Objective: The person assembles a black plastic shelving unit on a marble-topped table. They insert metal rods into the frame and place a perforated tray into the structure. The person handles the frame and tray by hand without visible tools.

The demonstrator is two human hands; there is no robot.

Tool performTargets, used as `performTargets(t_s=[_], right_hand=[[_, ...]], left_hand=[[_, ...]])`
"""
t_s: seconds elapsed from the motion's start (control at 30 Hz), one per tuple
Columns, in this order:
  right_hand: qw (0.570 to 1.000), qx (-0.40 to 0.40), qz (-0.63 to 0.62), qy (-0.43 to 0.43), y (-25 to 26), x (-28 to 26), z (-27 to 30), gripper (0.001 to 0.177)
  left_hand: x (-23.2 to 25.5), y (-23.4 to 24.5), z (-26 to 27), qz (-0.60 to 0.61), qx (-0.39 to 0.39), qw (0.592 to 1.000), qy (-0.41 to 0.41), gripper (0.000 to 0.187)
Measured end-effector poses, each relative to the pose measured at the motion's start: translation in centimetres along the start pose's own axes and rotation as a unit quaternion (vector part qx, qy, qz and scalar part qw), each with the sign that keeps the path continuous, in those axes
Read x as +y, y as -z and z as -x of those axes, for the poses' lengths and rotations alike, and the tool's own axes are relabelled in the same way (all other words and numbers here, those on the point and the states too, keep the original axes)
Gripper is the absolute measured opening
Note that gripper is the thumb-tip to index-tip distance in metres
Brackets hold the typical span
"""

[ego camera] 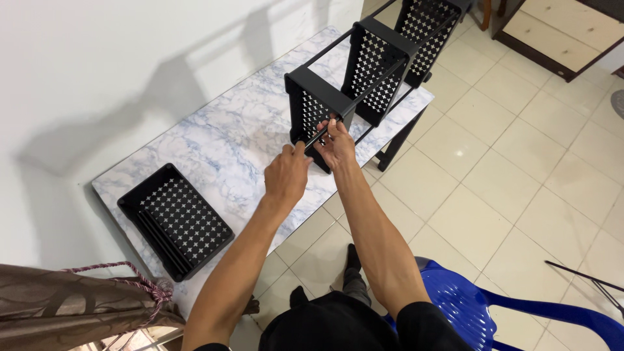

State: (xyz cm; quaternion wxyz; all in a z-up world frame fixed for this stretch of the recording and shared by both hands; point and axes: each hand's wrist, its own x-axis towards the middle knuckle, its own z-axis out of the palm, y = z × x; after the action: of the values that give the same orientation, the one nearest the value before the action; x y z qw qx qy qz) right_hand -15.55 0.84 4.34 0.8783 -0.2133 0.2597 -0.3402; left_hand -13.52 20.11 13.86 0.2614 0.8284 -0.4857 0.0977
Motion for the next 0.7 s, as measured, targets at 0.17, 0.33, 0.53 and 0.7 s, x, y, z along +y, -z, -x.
performTargets(t_s=[0.17,0.33,0.53,0.7], right_hand=[[0.996,-0.084,0.031,0.004,-0.2,-0.6,2.6,0.028],[0.992,-0.119,0.036,-0.005,0.7,0.1,2.7,0.027],[0.997,-0.069,0.042,-0.010,1.6,0.9,0.8,0.009],[0.994,-0.079,0.070,-0.004,1.9,1.2,0.3,0.012]], left_hand=[[-1.4,-1.7,0.2,-0.048,0.035,0.998,-0.031,0.014],[-2.0,-2.2,0.2,-0.042,-0.011,0.999,-0.019,0.019],[-2.1,-1.1,-0.8,-0.021,-0.076,0.997,0.016,0.027],[-1.9,-1.0,0.0,-0.004,0.047,0.998,-0.036,0.025]])
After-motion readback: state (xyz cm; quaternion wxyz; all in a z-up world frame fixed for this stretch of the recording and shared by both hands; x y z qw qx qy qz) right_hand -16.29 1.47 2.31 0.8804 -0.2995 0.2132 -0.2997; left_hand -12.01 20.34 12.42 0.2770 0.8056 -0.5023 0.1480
